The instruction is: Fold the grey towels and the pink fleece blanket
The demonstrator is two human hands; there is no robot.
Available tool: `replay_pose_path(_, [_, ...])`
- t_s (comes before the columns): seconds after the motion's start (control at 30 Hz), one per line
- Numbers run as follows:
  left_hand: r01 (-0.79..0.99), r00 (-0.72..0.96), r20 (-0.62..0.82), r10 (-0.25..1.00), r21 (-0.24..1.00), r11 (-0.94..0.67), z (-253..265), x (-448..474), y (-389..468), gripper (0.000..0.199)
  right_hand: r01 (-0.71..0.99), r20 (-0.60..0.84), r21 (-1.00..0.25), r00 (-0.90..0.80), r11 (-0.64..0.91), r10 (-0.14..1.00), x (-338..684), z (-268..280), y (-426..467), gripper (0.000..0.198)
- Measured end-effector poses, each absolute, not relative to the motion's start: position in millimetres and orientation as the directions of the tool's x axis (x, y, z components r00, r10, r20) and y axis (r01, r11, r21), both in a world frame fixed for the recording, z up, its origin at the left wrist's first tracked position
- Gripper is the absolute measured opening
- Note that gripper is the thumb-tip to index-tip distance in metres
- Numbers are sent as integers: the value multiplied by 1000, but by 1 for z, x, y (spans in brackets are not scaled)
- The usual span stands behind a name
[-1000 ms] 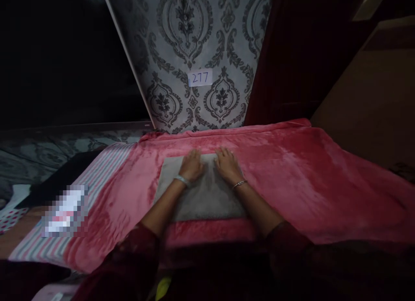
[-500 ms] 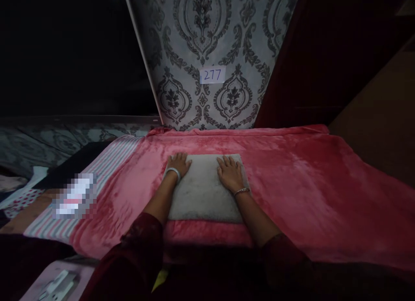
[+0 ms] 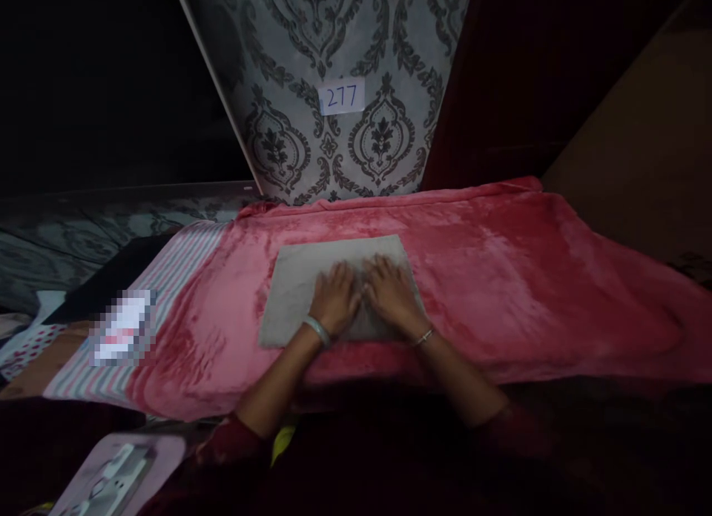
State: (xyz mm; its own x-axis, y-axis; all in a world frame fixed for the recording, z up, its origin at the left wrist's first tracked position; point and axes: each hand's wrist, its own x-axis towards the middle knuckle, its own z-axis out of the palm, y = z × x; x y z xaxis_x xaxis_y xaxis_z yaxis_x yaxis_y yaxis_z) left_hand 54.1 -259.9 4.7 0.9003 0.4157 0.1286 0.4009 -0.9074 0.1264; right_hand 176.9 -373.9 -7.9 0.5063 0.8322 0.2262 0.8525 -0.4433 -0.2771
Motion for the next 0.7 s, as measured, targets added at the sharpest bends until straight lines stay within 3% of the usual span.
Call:
replay_pose_path(0.07, [349,931,80,356,92,-933,-11,51,-287,61,861,200,-259,491,-438,848,159,-18,-388,56])
replay_pose_path(0.17, [377,922,74,381,56,-924,-21,44,-293,64,861,193,-241,495,-448,847,148,-28,-396,56])
replay_pose_path(0.37, [631,759,145,635,78,-772,-19,-6,-225,68,855,198,-252,504,-453,841,151,-29,-394,55])
replay_pose_path(0.47, [702,650,184,737,227,-676,-26,-40,-191,67,852,213,-269,507,-449,835,150,-30,-394,55])
replay_pose_path(0.6, [636,582,243,776,460,-620,-34,-63,-172,66,849,233,-308,505,-429,831,149,-30,-394,54])
replay_pose_path(0.7, [576,470,232,852,651,-494,-30,-66,-173,75,805,261,-405,556,-433,789,160,-32,-398,57])
